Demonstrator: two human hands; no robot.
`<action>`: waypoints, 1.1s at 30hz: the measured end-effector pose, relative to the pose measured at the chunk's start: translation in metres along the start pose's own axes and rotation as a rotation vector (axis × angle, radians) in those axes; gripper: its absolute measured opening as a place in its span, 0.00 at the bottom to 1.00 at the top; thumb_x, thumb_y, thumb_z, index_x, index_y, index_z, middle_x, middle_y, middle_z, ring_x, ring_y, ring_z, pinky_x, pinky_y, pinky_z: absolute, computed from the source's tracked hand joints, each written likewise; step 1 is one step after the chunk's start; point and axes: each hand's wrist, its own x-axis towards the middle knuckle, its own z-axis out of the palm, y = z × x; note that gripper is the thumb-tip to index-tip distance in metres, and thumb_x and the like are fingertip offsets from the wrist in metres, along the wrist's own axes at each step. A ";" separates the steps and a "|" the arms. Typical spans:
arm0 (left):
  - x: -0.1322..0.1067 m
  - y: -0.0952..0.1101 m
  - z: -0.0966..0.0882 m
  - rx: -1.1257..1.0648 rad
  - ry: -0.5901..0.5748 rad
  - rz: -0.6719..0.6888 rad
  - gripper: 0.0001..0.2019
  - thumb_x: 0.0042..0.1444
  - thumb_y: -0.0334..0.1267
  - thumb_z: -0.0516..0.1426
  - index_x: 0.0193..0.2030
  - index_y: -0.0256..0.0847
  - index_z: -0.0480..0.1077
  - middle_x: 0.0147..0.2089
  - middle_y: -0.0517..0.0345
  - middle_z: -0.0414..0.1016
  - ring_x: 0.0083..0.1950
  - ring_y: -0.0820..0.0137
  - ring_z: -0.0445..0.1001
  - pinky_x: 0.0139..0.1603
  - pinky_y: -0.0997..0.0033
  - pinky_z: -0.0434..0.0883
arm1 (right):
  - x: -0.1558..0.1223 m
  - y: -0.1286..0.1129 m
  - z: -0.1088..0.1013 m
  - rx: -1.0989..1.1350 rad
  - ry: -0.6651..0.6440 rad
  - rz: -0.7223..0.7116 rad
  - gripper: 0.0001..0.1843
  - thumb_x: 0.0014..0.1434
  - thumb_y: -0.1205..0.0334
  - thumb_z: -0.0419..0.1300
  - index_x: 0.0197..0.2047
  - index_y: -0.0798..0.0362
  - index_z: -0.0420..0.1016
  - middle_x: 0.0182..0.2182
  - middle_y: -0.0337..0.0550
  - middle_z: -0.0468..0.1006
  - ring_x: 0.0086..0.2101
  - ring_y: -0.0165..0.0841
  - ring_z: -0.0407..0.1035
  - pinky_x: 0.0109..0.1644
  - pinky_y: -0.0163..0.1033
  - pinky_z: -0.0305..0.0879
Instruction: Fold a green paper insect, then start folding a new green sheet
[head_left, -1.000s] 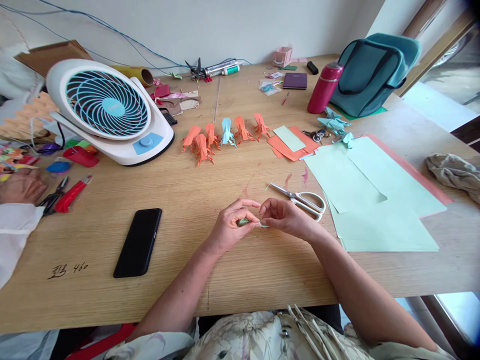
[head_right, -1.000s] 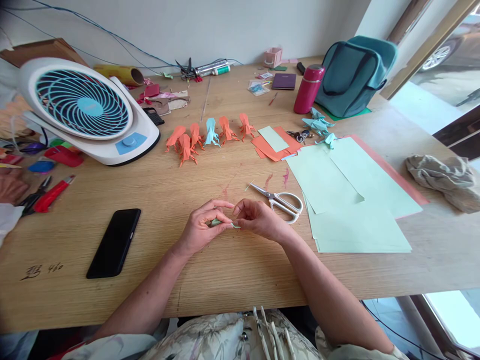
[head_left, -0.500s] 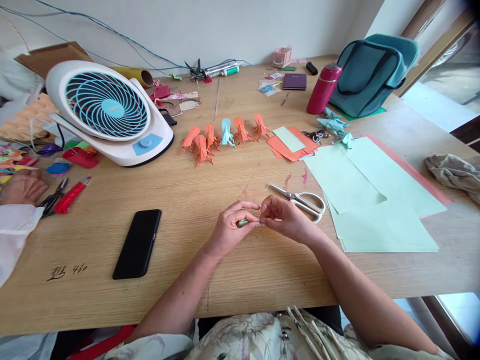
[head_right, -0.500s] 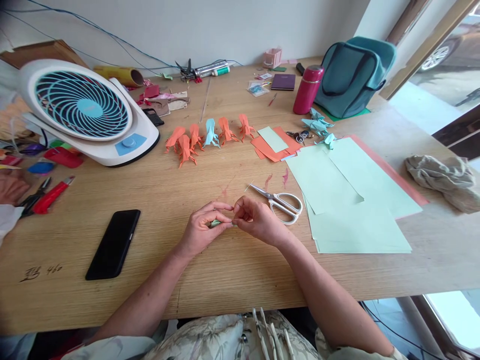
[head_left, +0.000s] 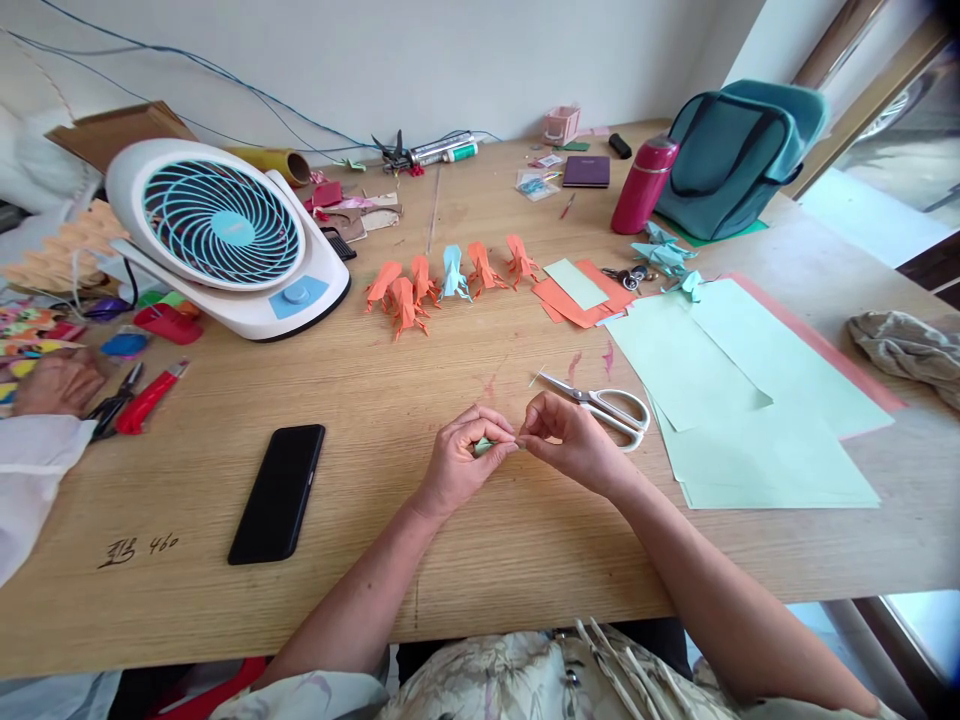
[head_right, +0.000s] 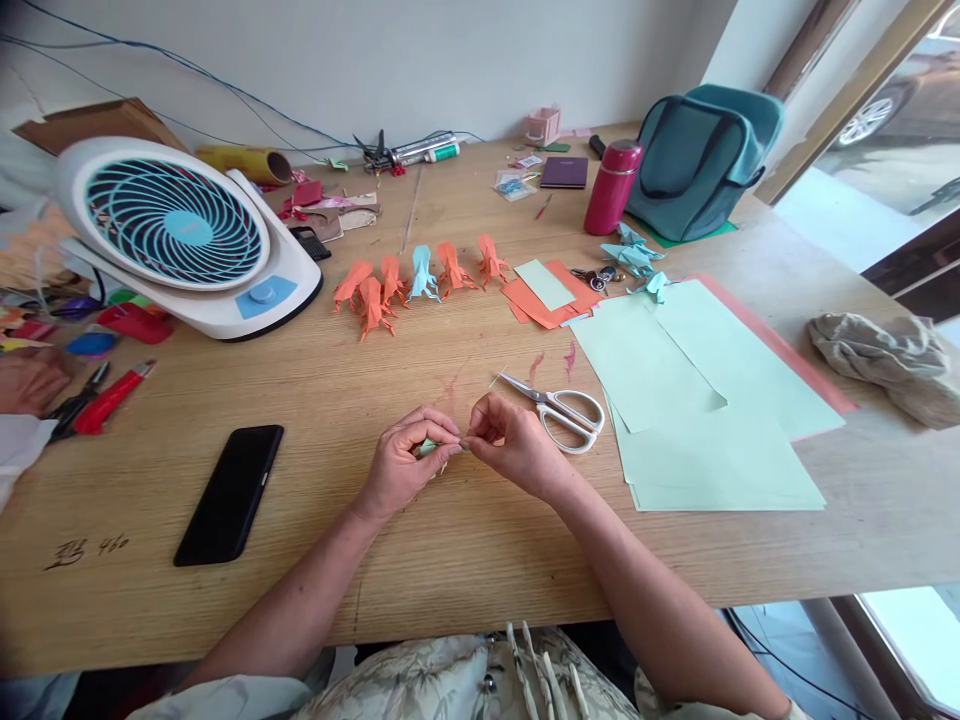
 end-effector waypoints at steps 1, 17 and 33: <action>0.000 0.000 0.000 0.000 0.002 -0.005 0.06 0.58 0.36 0.64 0.30 0.40 0.75 0.36 0.54 0.77 0.39 0.70 0.77 0.43 0.68 0.74 | -0.001 -0.002 0.000 -0.011 0.003 -0.012 0.10 0.58 0.60 0.64 0.35 0.49 0.65 0.30 0.39 0.74 0.30 0.32 0.68 0.34 0.39 0.66; 0.001 0.000 -0.002 -0.091 -0.017 -0.032 0.06 0.58 0.36 0.65 0.30 0.41 0.75 0.36 0.55 0.77 0.40 0.70 0.77 0.43 0.69 0.74 | -0.001 -0.003 0.004 0.200 -0.073 -0.026 0.09 0.59 0.63 0.62 0.40 0.49 0.64 0.32 0.38 0.72 0.31 0.30 0.67 0.36 0.38 0.65; 0.001 -0.002 0.000 -0.083 0.016 -0.051 0.06 0.56 0.37 0.66 0.30 0.41 0.76 0.34 0.56 0.77 0.37 0.71 0.77 0.39 0.70 0.74 | -0.005 -0.010 0.008 -0.021 0.060 -0.109 0.08 0.58 0.66 0.60 0.37 0.49 0.64 0.32 0.39 0.71 0.32 0.32 0.67 0.38 0.40 0.67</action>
